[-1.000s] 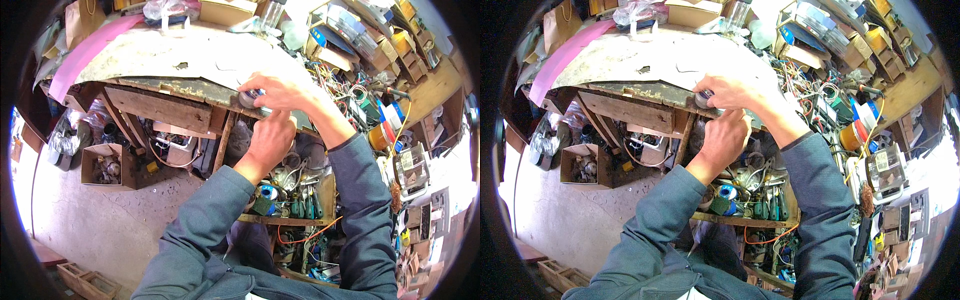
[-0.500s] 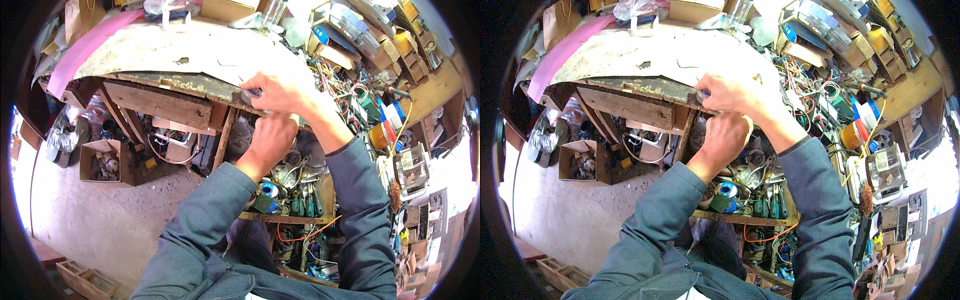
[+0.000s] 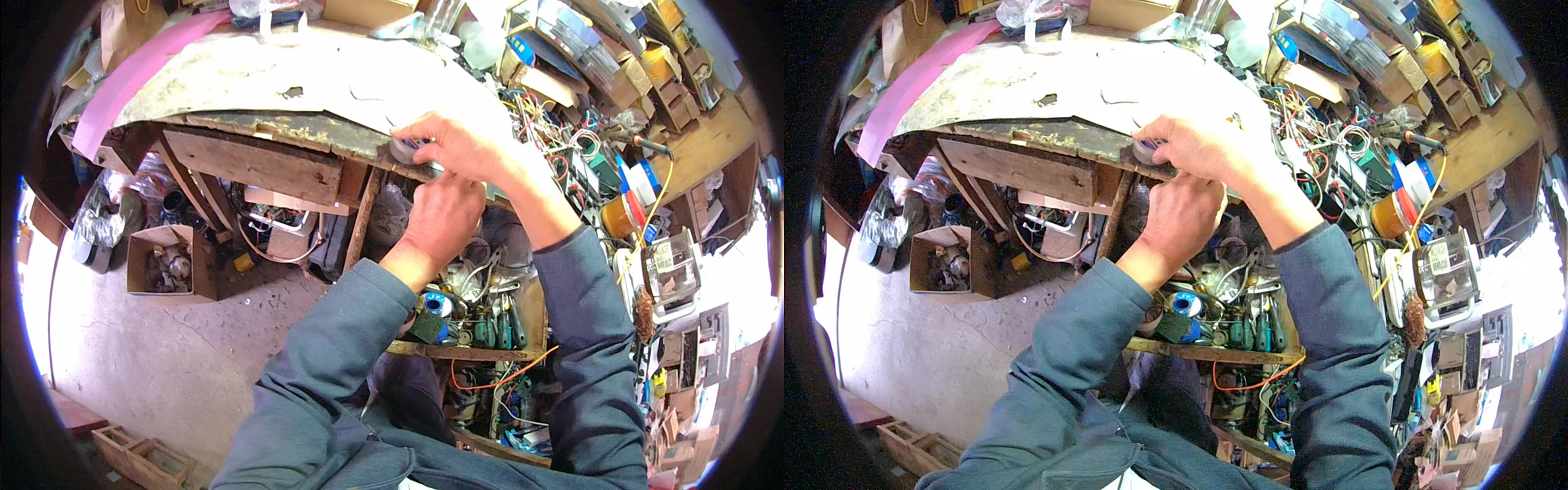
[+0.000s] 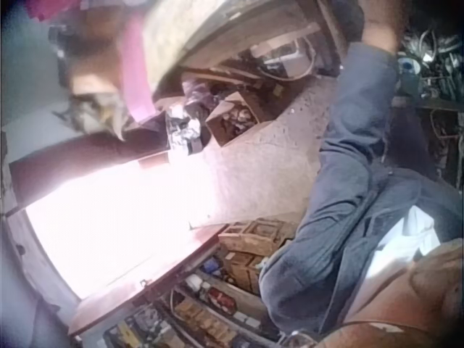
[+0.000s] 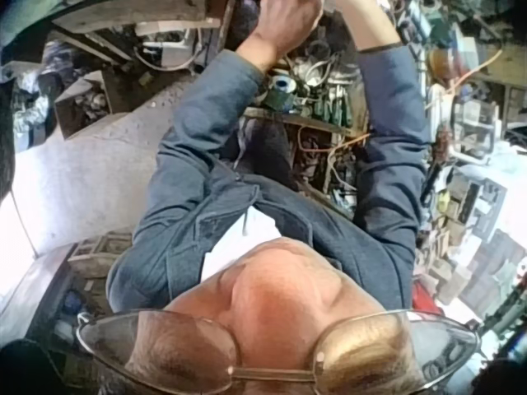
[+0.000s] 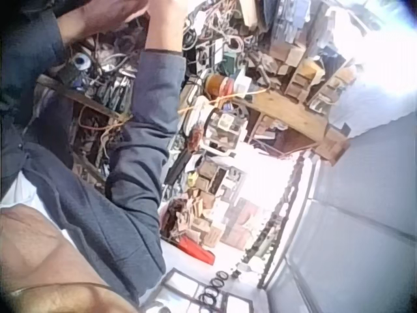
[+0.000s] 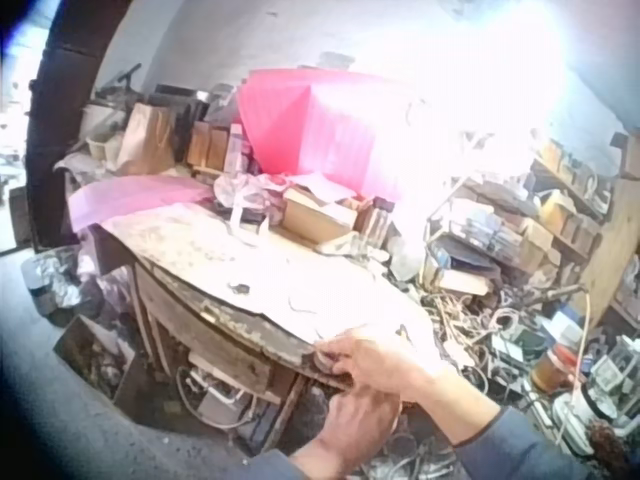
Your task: The person solders a yellow wire to a small green circuit board using a soldering iron and solder wire. They then solder a small metal component on the workbench. The person works at a cluttered electronics workbench.
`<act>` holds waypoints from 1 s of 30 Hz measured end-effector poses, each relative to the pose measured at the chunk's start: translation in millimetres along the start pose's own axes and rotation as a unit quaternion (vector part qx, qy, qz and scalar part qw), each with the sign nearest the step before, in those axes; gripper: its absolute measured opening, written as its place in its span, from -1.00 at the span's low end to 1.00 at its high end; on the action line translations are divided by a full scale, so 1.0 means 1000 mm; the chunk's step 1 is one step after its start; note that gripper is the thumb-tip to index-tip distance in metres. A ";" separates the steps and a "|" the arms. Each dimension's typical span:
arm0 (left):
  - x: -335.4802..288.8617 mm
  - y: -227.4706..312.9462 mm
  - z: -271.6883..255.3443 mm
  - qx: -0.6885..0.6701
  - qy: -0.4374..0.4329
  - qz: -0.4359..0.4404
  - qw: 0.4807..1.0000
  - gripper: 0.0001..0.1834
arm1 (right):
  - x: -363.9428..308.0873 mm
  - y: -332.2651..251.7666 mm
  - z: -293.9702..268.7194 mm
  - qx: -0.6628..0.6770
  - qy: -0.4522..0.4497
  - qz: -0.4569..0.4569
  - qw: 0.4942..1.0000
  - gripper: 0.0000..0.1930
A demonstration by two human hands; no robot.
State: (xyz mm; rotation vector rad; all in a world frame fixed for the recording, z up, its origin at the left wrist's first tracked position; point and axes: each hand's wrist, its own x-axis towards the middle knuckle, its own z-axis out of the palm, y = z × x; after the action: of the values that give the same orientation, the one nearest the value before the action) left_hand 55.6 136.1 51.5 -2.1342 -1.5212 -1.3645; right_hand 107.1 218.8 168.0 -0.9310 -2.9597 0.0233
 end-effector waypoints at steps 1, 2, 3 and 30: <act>-0.001 -0.002 0.001 -0.005 0.009 -0.002 1.000 -0.94 | 0.002 -0.002 -0.002 0.011 -0.011 0.011 1.000 -0.58; 0.001 -0.003 0.000 -0.012 0.017 -0.001 1.000 -0.95 | 0.005 -0.003 -0.005 0.023 -0.020 0.025 0.999 -0.58; 0.001 -0.003 0.000 -0.017 0.025 0.001 1.000 -0.95 | 0.007 -0.003 -0.007 0.035 -0.028 0.039 0.998 -0.58; 0.006 0.001 0.004 0.018 0.043 -0.002 0.999 -0.84 | -0.110 0.021 0.051 0.167 0.490 0.156 0.841 -0.79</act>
State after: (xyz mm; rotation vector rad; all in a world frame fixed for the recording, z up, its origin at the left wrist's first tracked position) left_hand 58.5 142.0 54.3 -2.0257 -1.5065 -1.3997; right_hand 207.5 173.0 113.3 -0.9579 -1.7766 0.0515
